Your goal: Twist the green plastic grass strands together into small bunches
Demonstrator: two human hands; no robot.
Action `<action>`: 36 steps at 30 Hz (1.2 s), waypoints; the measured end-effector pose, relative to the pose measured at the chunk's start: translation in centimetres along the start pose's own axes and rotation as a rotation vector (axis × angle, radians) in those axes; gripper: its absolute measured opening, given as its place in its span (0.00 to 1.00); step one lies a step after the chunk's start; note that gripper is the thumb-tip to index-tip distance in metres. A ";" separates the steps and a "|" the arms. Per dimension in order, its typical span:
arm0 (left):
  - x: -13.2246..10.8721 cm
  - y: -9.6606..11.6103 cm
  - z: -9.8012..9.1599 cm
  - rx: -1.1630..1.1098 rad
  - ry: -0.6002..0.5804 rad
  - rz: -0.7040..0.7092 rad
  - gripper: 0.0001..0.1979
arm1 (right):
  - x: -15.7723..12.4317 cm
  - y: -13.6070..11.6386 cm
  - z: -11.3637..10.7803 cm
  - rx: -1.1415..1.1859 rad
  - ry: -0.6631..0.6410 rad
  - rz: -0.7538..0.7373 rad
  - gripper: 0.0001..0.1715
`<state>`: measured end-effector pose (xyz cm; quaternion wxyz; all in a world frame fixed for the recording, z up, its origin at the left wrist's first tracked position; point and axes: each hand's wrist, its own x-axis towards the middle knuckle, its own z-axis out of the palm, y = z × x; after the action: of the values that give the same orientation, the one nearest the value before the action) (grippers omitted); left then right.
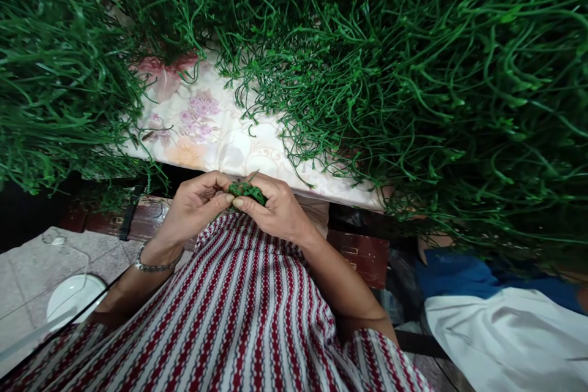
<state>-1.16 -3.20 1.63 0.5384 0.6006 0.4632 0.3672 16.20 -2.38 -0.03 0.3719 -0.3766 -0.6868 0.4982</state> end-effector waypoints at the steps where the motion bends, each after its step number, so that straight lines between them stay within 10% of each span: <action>1: 0.0 -0.2 -0.1 -0.067 -0.019 -0.031 0.04 | 0.0 0.1 0.0 0.003 0.010 0.005 0.11; 9: 1.2 -1.1 -1.6 -0.283 -0.449 -0.112 0.11 | 0.1 0.6 0.6 0.118 -0.003 -0.122 0.13; 18: 0.4 -1.4 -1.7 -0.327 -0.689 -0.228 0.20 | 0.4 -0.3 -0.5 0.140 -0.454 -0.162 0.15; 29: -0.8 -1.3 -2.1 -0.528 -0.578 -0.268 0.21 | -0.6 -0.3 -0.1 0.705 -0.474 0.173 0.17; 36: 0.2 -0.3 -2.3 -0.119 -0.485 -0.135 0.17 | -0.2 0.2 -0.7 0.484 -0.163 0.198 0.15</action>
<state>-3.31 -2.29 1.71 0.6914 0.6061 0.3372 0.2024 16.89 -2.22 -0.10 0.3438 -0.3007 -0.5353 0.7105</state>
